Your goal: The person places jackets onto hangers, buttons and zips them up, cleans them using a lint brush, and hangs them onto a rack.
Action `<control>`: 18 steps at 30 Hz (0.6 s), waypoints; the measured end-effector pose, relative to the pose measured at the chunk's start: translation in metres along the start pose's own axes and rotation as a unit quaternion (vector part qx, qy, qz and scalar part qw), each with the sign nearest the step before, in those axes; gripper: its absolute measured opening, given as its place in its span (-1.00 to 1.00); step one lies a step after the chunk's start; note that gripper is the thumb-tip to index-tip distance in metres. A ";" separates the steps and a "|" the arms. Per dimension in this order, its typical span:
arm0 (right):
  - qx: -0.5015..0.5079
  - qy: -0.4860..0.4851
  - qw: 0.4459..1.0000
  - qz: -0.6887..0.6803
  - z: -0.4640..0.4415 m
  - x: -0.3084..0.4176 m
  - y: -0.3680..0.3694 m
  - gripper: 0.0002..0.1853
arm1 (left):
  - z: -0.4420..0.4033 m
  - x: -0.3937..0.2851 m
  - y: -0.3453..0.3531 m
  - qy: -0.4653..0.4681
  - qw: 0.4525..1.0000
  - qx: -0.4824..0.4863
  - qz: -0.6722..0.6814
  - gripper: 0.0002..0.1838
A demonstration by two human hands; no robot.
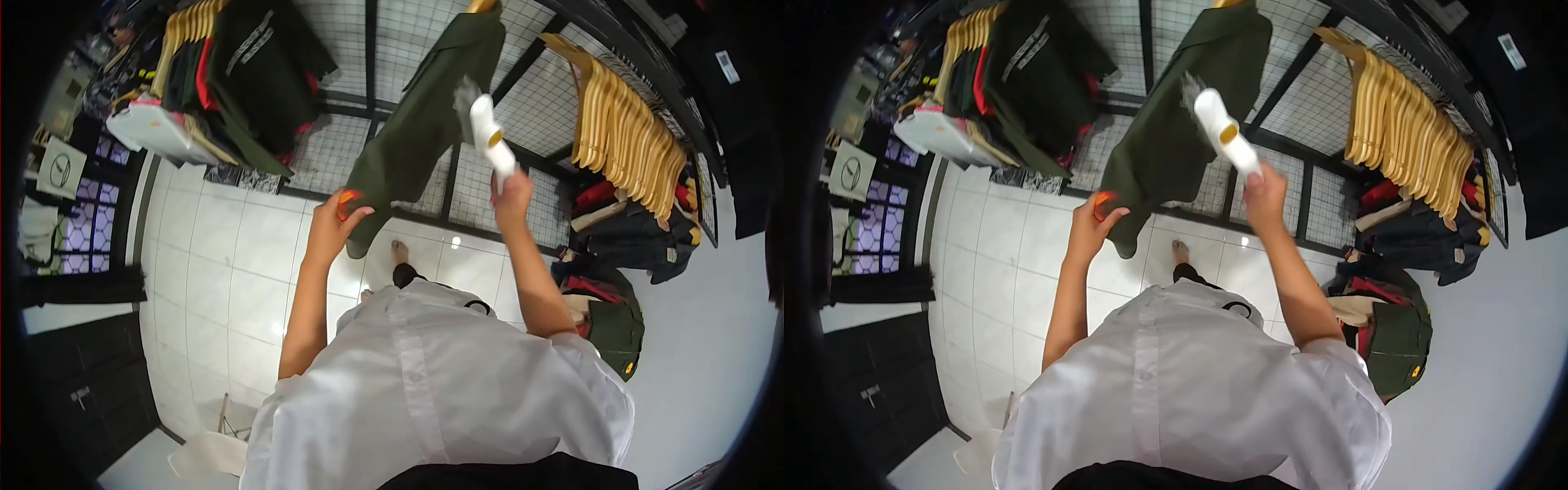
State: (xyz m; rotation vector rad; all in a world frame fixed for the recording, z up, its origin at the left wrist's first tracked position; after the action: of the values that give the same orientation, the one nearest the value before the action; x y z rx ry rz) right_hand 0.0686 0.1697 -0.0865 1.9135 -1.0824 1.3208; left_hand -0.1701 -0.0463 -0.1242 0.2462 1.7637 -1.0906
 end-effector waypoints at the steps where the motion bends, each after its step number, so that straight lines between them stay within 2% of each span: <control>1: 0.011 -0.074 0.996 0.056 -0.017 0.013 0.003 -0.45 | 0.008 0.012 0.006 -0.006 0.996 0.074 -0.041 -0.78; 2: 0.022 -0.150 0.982 0.110 -0.032 0.026 0.013 -0.46 | 0.018 0.025 0.012 -0.012 0.986 0.147 -0.080 -0.76; 4: -0.014 -0.182 0.973 0.143 -0.051 0.039 0.034 -0.57 | 0.038 0.057 0.010 -0.063 0.984 0.162 -0.028 -0.72; 5: -0.028 -0.149 0.982 0.112 -0.052 0.036 0.048 -0.68 | 0.048 0.072 0.005 -0.087 0.984 0.150 0.035 -0.71; 7: 0.018 -0.052 0.986 0.160 -0.037 0.015 0.086 -0.73 | 0.070 0.093 -0.003 -0.130 0.971 0.123 0.161 -0.69; 9: 0.092 -0.029 0.989 0.110 0.001 -0.031 0.120 -0.72 | 0.089 0.095 -0.017 -0.153 0.967 0.096 0.182 -0.68; 11: 0.252 -0.061 0.915 0.309 0.062 -0.065 0.162 -0.71 | 0.109 0.098 -0.032 -0.192 0.953 0.052 0.226 -0.65; 13: 0.335 -0.039 0.901 0.273 0.120 -0.094 0.178 -0.66 | 0.125 0.100 -0.041 -0.183 0.959 0.060 0.209 -0.65; 14: 0.339 -0.041 0.900 0.271 0.127 -0.085 0.180 -0.66 | 0.132 0.101 -0.044 -0.173 0.963 0.069 0.195 -0.66; 17: 0.454 -0.019 0.835 0.310 0.150 -0.068 0.188 -0.77 | 0.151 0.122 -0.053 -0.192 0.963 0.098 0.161 -0.67; 18: 0.423 -0.068 0.852 0.302 0.139 -0.054 0.182 -0.77 | 0.161 0.137 -0.052 -0.219 0.958 0.123 0.141 -0.67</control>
State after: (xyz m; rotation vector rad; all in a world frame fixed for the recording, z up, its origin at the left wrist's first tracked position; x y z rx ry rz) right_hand -0.0316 -0.0197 -0.1845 2.3862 -1.3837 2.3430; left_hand -0.1630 -0.2398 -0.2225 0.3652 1.1600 -1.0594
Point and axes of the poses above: each hand's wrist, its own z-axis away from the middle knuckle, its own y-axis out of the palm, x = y × z, the point moved 8 cm from there along -z, towards the middle knuckle, and after that the axes turned 10 degrees about -z, right-handed, at the moved point
